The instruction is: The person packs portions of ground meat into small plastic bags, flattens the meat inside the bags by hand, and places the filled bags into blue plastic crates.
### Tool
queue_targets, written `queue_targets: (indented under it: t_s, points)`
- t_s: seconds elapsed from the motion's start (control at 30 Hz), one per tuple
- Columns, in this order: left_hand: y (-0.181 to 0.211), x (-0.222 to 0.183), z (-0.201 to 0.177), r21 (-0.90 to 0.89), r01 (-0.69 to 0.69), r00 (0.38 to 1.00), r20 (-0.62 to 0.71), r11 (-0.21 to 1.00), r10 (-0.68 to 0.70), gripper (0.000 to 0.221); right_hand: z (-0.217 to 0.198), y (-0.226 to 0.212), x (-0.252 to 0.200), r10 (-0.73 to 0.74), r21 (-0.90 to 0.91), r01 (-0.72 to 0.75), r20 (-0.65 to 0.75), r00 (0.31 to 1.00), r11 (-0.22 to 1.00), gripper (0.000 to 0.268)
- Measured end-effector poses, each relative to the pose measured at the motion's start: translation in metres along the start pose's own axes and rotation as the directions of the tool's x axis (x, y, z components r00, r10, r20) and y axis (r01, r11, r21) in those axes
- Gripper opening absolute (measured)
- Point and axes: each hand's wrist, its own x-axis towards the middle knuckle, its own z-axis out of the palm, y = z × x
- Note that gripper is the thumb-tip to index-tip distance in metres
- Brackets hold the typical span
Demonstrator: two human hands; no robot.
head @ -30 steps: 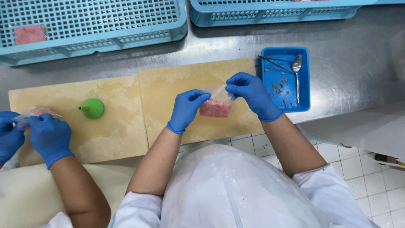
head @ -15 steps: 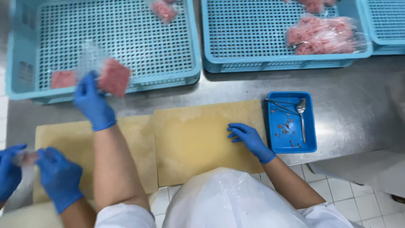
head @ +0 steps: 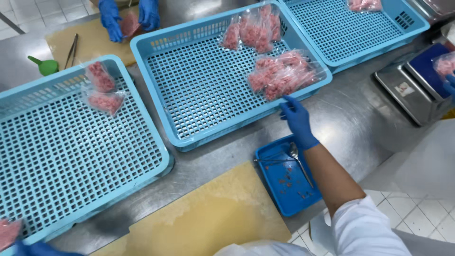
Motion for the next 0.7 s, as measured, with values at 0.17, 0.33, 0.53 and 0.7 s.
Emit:
queue_targets:
  t_s: [0.17,0.33,0.53,0.7]
  points:
    - [0.036,-0.054,0.063,0.229,-0.091,0.996,0.001,0.969,0.094,0.035,0.04,-0.043,0.032,-0.074,-0.13,0.08,0.053,0.996,0.988,0.036]
    - [0.066,-0.027,0.13,0.117,-0.216,0.964,0.185,0.969,0.192,0.049,0.139,-0.048,0.021,-0.344,-0.242,0.437,0.343,0.874,0.867,0.034]
    - [-0.011,0.093,0.242,0.157,0.509,0.714,0.471,0.846,-0.517,0.078,0.204,-0.069,-0.047,-0.319,-0.069,0.418,0.538,0.78,0.906,0.032]
    - [-0.118,0.158,0.337,0.309,0.541,0.704,0.343,0.783,-0.622,0.088,0.148,-0.058,-0.113,-0.28,-0.129,0.43,0.588,0.758,0.893,0.031]
